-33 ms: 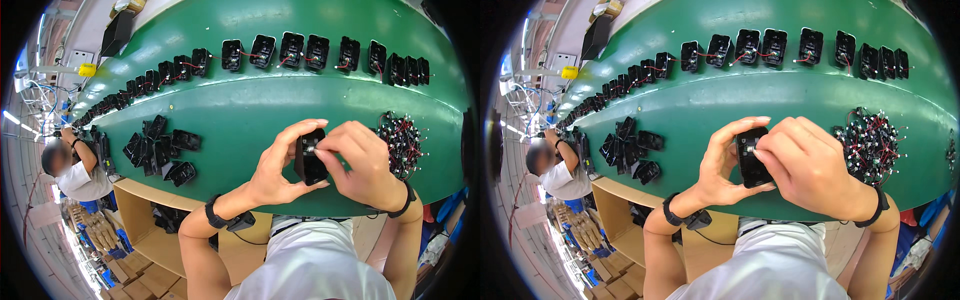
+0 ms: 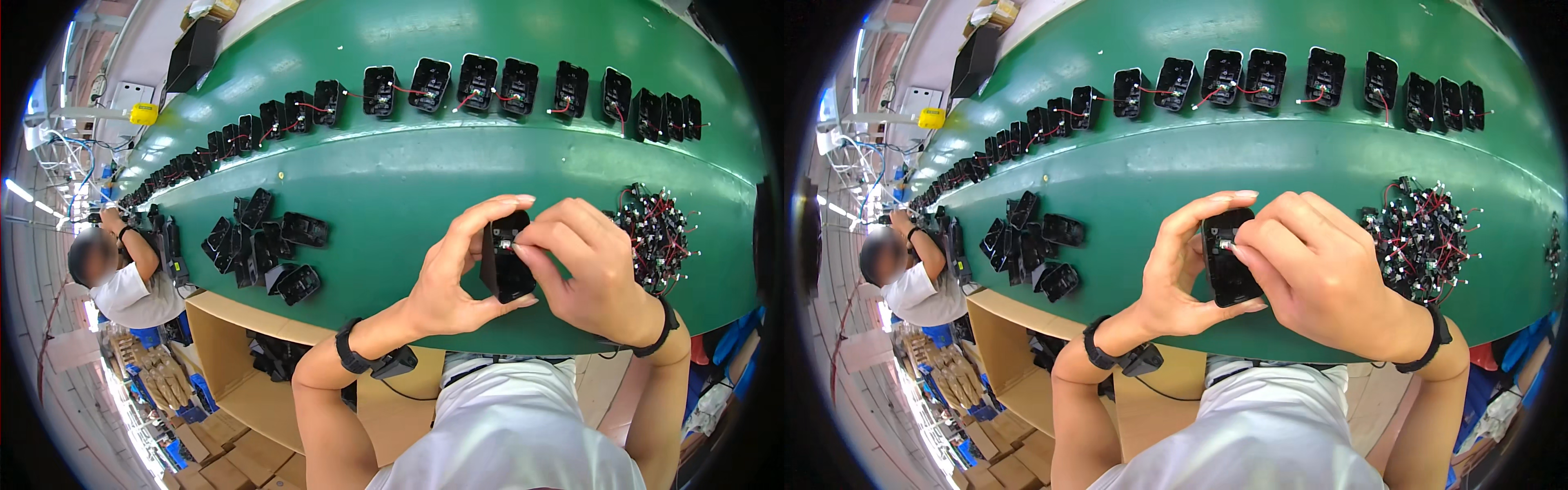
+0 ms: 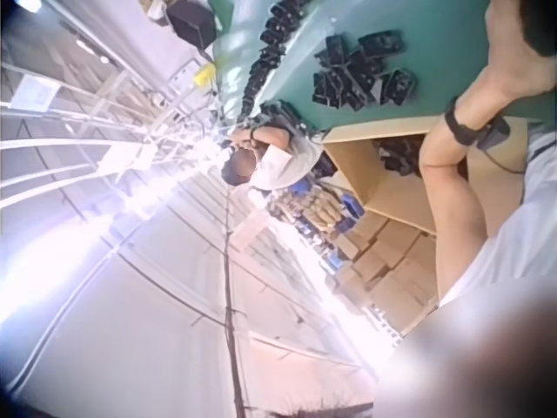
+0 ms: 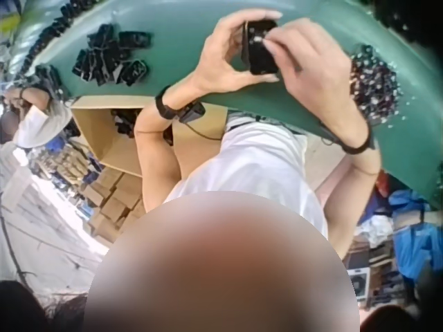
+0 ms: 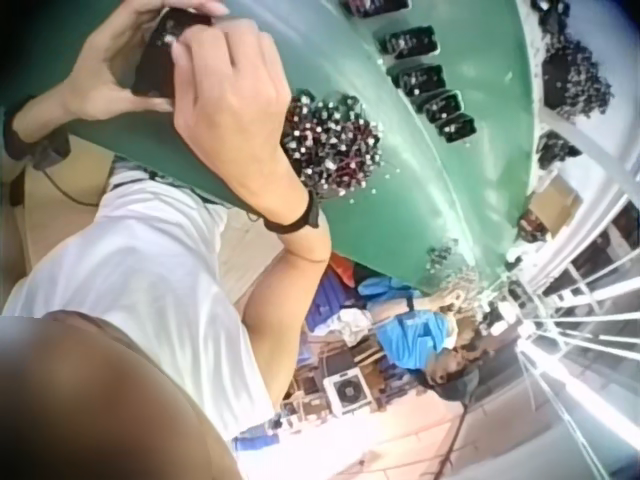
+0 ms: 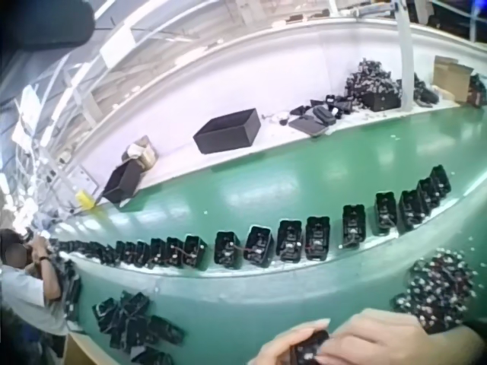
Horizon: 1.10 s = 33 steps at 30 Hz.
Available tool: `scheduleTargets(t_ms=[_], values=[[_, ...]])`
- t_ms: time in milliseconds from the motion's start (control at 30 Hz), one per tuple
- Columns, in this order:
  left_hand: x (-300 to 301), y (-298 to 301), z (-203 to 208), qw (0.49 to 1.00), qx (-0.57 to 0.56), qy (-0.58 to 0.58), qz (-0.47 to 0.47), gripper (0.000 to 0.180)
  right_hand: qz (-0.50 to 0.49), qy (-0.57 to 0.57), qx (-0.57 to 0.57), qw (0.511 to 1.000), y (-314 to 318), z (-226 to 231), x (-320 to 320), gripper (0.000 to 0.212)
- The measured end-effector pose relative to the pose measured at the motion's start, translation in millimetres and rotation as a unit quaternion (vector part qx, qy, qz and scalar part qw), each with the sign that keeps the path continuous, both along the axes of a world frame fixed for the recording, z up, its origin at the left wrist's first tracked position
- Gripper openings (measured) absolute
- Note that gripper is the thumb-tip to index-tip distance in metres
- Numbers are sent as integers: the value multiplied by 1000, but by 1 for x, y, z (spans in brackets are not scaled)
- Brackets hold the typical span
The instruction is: Assembling electronic components by manually inserting wiring and internal parts into plastic housings on a production line.
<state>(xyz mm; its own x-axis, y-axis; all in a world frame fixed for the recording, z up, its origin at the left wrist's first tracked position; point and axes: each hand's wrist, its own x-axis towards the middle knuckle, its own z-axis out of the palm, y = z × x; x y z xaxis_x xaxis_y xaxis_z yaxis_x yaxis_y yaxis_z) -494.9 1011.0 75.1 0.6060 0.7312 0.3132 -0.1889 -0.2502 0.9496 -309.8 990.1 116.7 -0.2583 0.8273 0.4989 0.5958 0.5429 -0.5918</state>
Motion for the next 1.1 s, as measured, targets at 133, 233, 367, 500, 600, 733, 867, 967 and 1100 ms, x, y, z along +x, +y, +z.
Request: scheduleTargets(t_ms=[133,233,367,500,600,733,867,967,1100], values=[[0,1,3,998,-63,-11,-12,90,-1,-43,-50,998,0,13,8,20],[-5,5,10,993,-106,-6,-44,94,5,-44,-33,998,6,21,16,27],[-8,9,16,988,-126,12,-88,98,59,-47,-75,994,4,21,16,26],[-5,5,21,962,-257,-29,-83,103,53,-69,-95,992,2,20,19,33],[-11,11,18,963,-236,-34,-123,109,53,-40,-106,992,1,23,20,35],[-7,11,27,883,-428,-142,-129,82,93,-33,-123,987,5,27,21,36],[-10,9,8,929,-340,-80,-124,75,115,-53,-95,987,5,29,21,35],[-6,3,5,933,-342,-46,-100,84,136,-37,-114,984,4,20,24,35],[-11,8,8,912,-392,-22,-121,86,134,26,-146,980,5,14,20,31]])
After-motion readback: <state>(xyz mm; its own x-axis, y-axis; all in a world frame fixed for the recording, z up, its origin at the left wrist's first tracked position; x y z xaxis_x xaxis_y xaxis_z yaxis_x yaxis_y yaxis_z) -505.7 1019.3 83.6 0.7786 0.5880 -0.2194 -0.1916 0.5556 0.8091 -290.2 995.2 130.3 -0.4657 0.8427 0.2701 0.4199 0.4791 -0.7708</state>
